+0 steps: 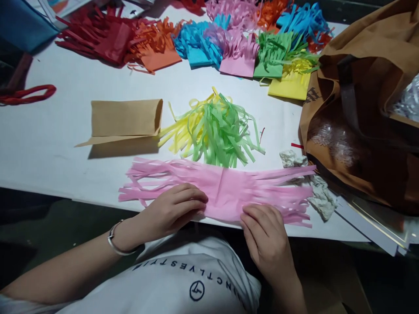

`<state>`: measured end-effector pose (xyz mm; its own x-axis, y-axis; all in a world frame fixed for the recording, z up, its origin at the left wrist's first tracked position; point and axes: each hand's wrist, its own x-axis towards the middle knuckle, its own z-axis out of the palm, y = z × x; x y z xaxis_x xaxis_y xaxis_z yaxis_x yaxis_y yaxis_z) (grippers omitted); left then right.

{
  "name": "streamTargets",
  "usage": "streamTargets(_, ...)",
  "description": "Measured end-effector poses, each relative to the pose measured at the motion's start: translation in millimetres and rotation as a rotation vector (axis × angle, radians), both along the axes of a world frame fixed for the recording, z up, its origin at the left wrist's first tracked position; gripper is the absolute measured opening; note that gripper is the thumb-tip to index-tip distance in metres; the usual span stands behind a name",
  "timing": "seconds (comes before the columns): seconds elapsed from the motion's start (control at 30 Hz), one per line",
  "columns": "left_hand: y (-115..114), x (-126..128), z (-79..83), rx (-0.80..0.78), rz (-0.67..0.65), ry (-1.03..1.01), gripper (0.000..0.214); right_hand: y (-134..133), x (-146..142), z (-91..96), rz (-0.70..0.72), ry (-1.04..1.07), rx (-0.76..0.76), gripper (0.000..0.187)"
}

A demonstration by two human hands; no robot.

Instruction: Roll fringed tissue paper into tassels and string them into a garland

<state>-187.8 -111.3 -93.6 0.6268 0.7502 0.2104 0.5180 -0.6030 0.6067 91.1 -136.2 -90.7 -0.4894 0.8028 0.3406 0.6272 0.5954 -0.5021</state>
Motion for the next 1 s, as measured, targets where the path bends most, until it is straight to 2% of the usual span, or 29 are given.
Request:
streamTargets(0.07,-1,0,1.5,0.0,-0.013,0.024,0.017,1,-2,0.4,-0.024,0.008,0.002,0.021)
streamTargets(0.2,-3,5,3.9,0.042,0.01,0.139,0.042,1,-6,1.2,-0.075,0.007,0.04,0.015)
streamTargets(0.33,-2,12,1.5,0.089,0.052,0.194,0.019,1,-14,4.3,-0.171,-0.037,0.112,0.013)
streamTargets(0.37,-2,14,0.7,0.094,0.057,0.194,0.018,1,-18,5.1,-0.181,-0.057,0.135,0.017)
streamTargets(0.47,-1,16,0.8,0.096,0.053,0.187,0.018,4,-31,5.5,-0.109,-0.147,0.158,0.035)
streamTargets(0.57,-2,13,4.6,0.102,0.036,0.178,0.019,8,-40,2.5,0.005,-0.161,0.122,0.028)
streamTargets(0.63,-2,9,8.3,0.085,0.021,0.156,0.022,10,-41,0.8,0.008,-0.08,0.076,0.026)
streamTargets(0.77,7,1,15.8,-0.028,0.06,0.143,0.019,15,-39,1.3,-0.126,0.023,-0.048,0.013)
streamTargets(0.87,24,4,21.4,-0.11,0.161,0.275,0.016,25,-42,0.7,-0.233,-0.051,-0.103,0.018)
streamTargets(1.0,49,17,27.8,-0.144,0.252,0.495,0.021,46,-49,-3.7,-0.336,-0.198,-0.057,0.025)
